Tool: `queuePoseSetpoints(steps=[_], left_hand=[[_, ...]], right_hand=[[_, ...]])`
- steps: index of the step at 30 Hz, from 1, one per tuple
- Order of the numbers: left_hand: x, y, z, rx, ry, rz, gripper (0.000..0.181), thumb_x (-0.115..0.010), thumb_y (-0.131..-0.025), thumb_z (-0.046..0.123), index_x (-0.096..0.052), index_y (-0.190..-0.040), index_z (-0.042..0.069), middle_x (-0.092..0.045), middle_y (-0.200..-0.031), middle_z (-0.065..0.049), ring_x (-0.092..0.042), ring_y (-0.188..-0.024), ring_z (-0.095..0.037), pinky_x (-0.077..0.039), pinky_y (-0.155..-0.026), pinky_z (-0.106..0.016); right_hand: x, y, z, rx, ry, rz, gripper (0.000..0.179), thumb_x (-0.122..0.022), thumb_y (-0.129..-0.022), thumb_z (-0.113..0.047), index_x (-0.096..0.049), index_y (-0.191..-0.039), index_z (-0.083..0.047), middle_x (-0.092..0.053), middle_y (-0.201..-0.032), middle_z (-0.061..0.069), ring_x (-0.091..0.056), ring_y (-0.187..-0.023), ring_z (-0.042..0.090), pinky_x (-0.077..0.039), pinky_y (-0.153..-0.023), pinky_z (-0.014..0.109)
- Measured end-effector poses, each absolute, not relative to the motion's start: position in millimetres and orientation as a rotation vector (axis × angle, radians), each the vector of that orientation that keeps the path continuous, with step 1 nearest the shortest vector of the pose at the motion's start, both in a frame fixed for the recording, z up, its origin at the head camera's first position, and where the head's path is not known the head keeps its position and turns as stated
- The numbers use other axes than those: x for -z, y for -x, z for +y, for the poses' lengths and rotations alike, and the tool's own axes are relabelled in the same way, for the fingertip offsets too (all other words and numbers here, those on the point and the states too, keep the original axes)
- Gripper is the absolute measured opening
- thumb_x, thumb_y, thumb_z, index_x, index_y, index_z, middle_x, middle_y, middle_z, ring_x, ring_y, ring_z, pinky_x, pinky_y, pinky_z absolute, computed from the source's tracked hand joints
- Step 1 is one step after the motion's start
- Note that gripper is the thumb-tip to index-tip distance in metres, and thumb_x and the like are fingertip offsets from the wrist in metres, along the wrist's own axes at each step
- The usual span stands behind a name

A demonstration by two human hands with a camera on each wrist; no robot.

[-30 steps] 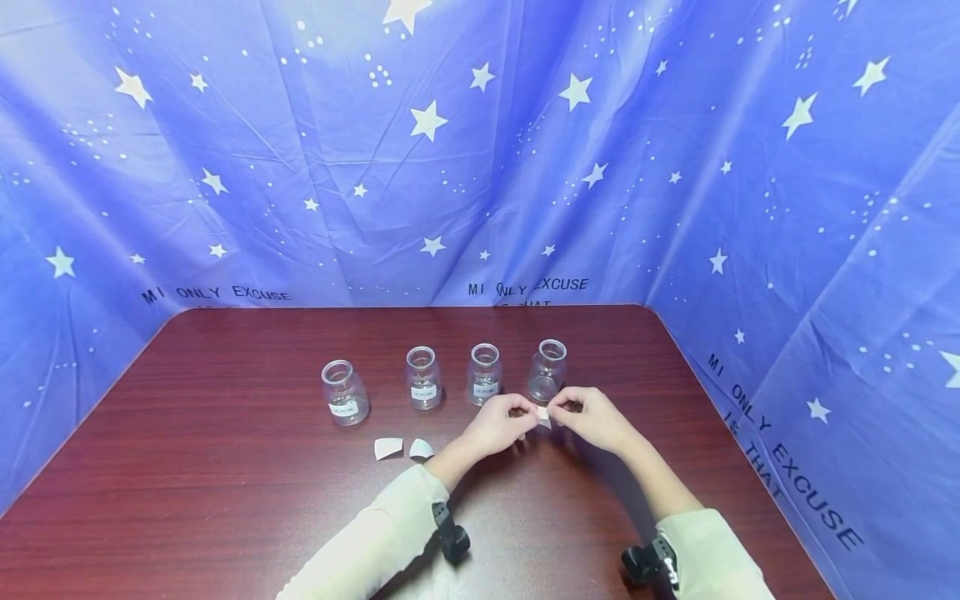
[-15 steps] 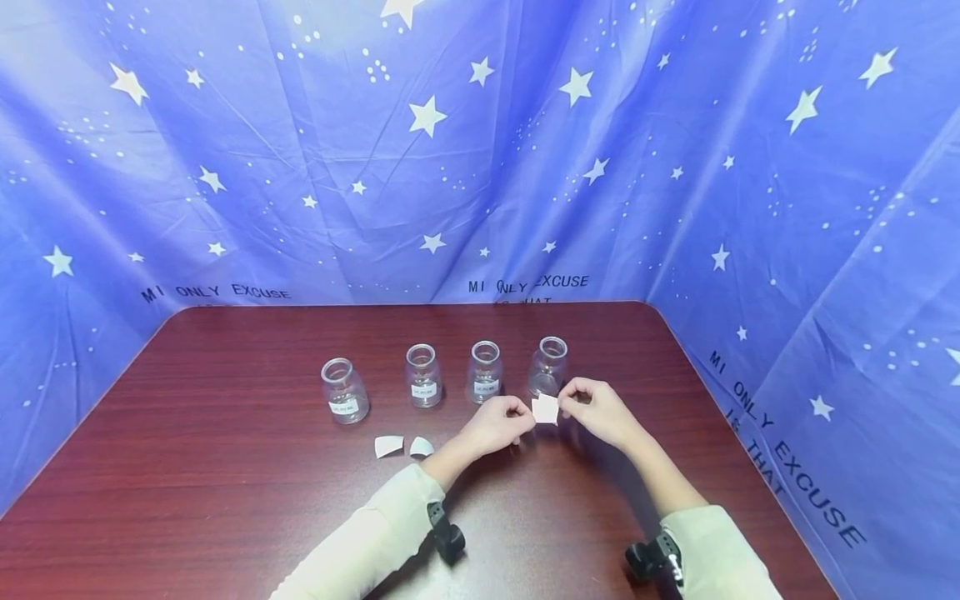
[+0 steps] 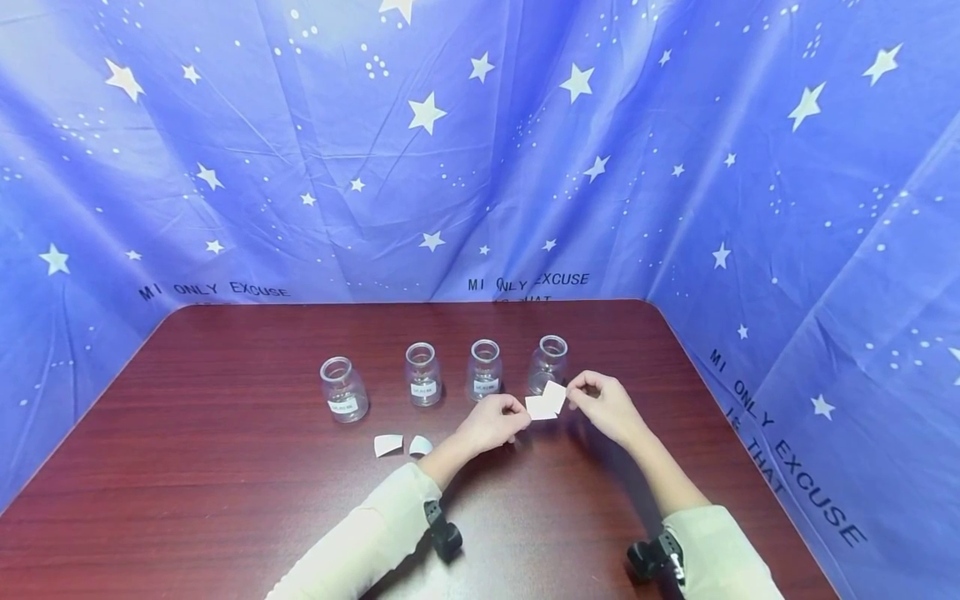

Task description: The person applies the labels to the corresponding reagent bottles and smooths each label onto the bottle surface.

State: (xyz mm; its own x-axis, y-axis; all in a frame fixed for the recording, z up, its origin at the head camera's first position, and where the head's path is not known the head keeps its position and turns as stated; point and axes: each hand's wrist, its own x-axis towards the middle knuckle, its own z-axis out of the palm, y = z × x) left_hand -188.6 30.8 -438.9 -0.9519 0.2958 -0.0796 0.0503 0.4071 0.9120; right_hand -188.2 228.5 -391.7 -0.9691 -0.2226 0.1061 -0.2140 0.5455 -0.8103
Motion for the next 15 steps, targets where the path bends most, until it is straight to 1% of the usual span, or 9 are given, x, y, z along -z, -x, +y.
queuePoseSetpoints(steps=[1,4,7,8,11,13,15], left_hand=[[438.3,188.5,30.7,-1.567,-0.305,2.434,0.011,-0.058,-0.079,0.018,-0.063,-0.078,0.009,-0.066,-0.066,-0.012,-0.053,-0.048,-0.006,-0.044,-0.048,-0.019],[436.9,187.7,30.6,-1.561,-0.292,2.429,0.011,-0.058,-0.079,0.018,-0.063,-0.077,0.009,-0.066,-0.065,-0.012,-0.053,-0.048,-0.005,-0.044,-0.049,-0.018],[436.9,186.8,30.7,-1.550,-0.287,2.436,0.010,-0.058,-0.078,0.018,-0.063,-0.076,0.010,-0.064,-0.061,-0.008,-0.053,-0.047,-0.005,-0.044,-0.049,-0.018],[437.4,186.5,30.8,-1.539,-0.287,2.445,0.010,-0.058,-0.078,0.019,-0.063,-0.076,0.010,-0.062,-0.059,-0.005,-0.052,-0.047,-0.005,-0.044,-0.049,-0.018],[438.5,186.2,30.9,-1.476,-0.304,2.485,0.011,-0.059,-0.077,0.020,-0.064,-0.074,0.011,-0.058,-0.054,0.001,-0.051,-0.047,-0.004,-0.042,-0.050,-0.017],[439.4,186.1,31.1,-1.422,-0.321,2.512,0.011,-0.061,-0.077,0.020,-0.065,-0.074,0.011,-0.058,-0.054,0.003,-0.050,-0.048,-0.004,-0.041,-0.051,-0.017],[439.7,185.7,31.1,-1.349,-0.336,2.545,0.011,-0.062,-0.077,0.022,-0.067,-0.074,0.012,-0.059,-0.057,0.005,-0.050,-0.051,-0.004,-0.041,-0.054,-0.017]], right_hand=[[386.9,185.5,227.0,1.444,0.383,2.760,0.009,-0.053,-0.086,0.002,-0.058,-0.086,0.008,-0.060,-0.066,0.008,-0.041,-0.047,0.003,-0.038,-0.043,0.023],[379.5,181.8,226.5,1.476,0.367,2.754,0.009,-0.052,-0.087,0.002,-0.057,-0.086,0.009,-0.061,-0.067,0.010,-0.040,-0.046,0.002,-0.037,-0.043,0.022],[377.9,180.6,228.5,1.484,0.355,2.764,0.009,-0.053,-0.087,0.001,-0.058,-0.085,0.009,-0.062,-0.067,0.011,-0.040,-0.047,0.002,-0.037,-0.043,0.022],[378.0,180.4,229.1,1.475,0.344,2.776,0.009,-0.053,-0.087,0.001,-0.058,-0.085,0.008,-0.062,-0.069,0.016,-0.040,-0.047,0.002,-0.037,-0.043,0.022],[376.2,177.6,228.6,1.430,0.325,2.827,0.010,-0.054,-0.087,-0.001,-0.059,-0.085,0.007,-0.062,-0.072,0.021,-0.041,-0.049,0.001,-0.038,-0.045,0.022],[375.9,176.3,228.3,1.404,0.325,2.860,0.010,-0.054,-0.087,-0.001,-0.060,-0.085,0.007,-0.063,-0.074,0.024,-0.044,-0.053,0.000,-0.039,-0.048,0.021],[377.1,176.4,228.9,1.386,0.327,2.879,0.010,-0.054,-0.086,-0.001,-0.060,-0.085,0.007,-0.063,-0.074,0.023,-0.045,-0.054,0.000,-0.038,-0.049,0.021]])
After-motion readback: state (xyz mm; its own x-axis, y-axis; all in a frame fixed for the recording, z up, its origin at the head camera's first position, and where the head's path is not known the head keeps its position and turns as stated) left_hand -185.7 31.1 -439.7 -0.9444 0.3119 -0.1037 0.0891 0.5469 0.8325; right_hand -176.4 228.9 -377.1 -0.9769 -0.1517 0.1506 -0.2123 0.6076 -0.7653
